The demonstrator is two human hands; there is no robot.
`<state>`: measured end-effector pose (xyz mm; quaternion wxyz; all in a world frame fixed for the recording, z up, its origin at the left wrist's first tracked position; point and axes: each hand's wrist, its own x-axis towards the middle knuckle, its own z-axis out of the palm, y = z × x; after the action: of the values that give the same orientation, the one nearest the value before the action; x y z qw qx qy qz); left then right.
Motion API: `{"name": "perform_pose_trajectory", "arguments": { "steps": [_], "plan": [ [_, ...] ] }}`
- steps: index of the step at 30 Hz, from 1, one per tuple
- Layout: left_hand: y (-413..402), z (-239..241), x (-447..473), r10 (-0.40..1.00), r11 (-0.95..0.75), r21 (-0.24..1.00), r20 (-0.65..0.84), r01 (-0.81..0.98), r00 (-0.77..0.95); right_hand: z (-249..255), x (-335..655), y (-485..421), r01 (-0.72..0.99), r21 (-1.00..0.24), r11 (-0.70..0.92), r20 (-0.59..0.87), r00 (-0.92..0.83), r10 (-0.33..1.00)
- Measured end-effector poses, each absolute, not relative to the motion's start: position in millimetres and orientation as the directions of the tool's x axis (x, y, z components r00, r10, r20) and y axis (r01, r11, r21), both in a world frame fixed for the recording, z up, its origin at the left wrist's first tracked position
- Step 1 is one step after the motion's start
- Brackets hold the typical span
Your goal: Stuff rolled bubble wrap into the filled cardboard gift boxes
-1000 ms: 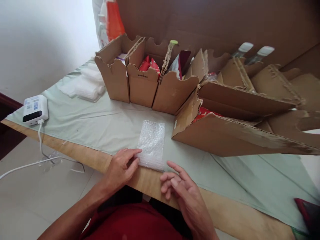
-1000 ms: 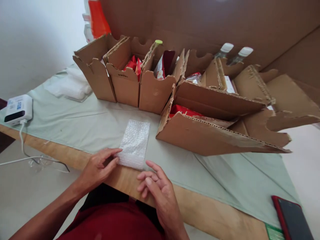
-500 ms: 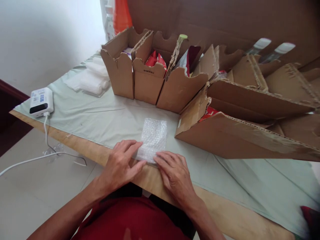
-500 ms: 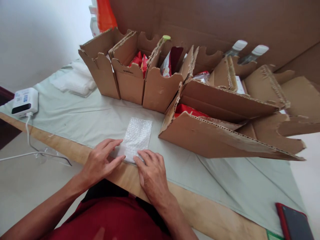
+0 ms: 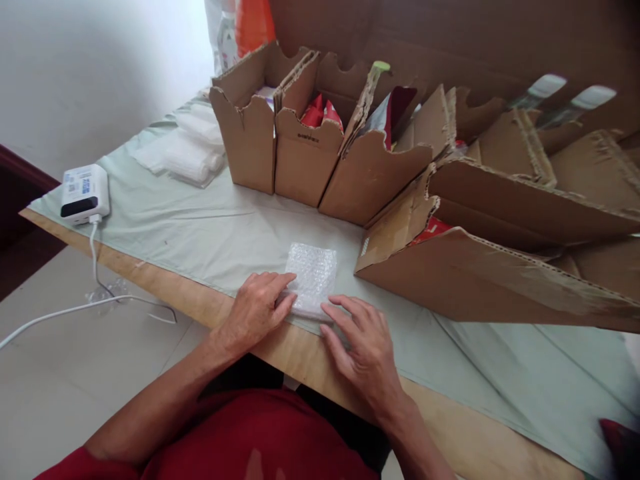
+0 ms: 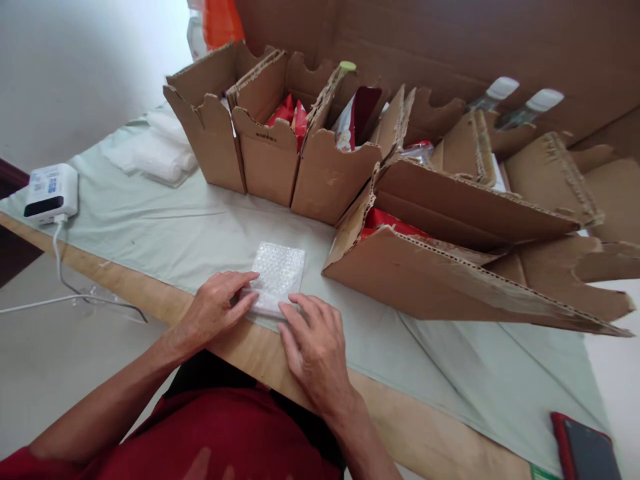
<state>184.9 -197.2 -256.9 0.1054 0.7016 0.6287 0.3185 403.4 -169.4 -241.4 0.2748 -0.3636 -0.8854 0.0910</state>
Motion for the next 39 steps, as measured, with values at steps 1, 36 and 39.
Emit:
{"name": "perform_pose_trajectory", "arguments": {
  "steps": [1,36,39],
  "plan": [
    [-196.1,-256.8,185.5,0.947,-0.187,0.532,0.32,0.826,0.008,-243.3,402.1,-168.9,0.59,-0.336,0.734,0.397,-0.618,0.679],
    [-233.5,-229.5,210.3,0.93,0.315,0.91,-0.352,-0.27,-0.1,-225.1,402.3,-181.1,0.477,-0.787,0.392,0.134,-0.488,0.863],
    [-232.2,-230.6,217.0,0.94,0.286,0.92,-0.323,-0.268,-0.105,-223.0,412.6,-184.8,0.389,-0.914,0.119,-0.045,-0.388,0.92]
  ]
}}
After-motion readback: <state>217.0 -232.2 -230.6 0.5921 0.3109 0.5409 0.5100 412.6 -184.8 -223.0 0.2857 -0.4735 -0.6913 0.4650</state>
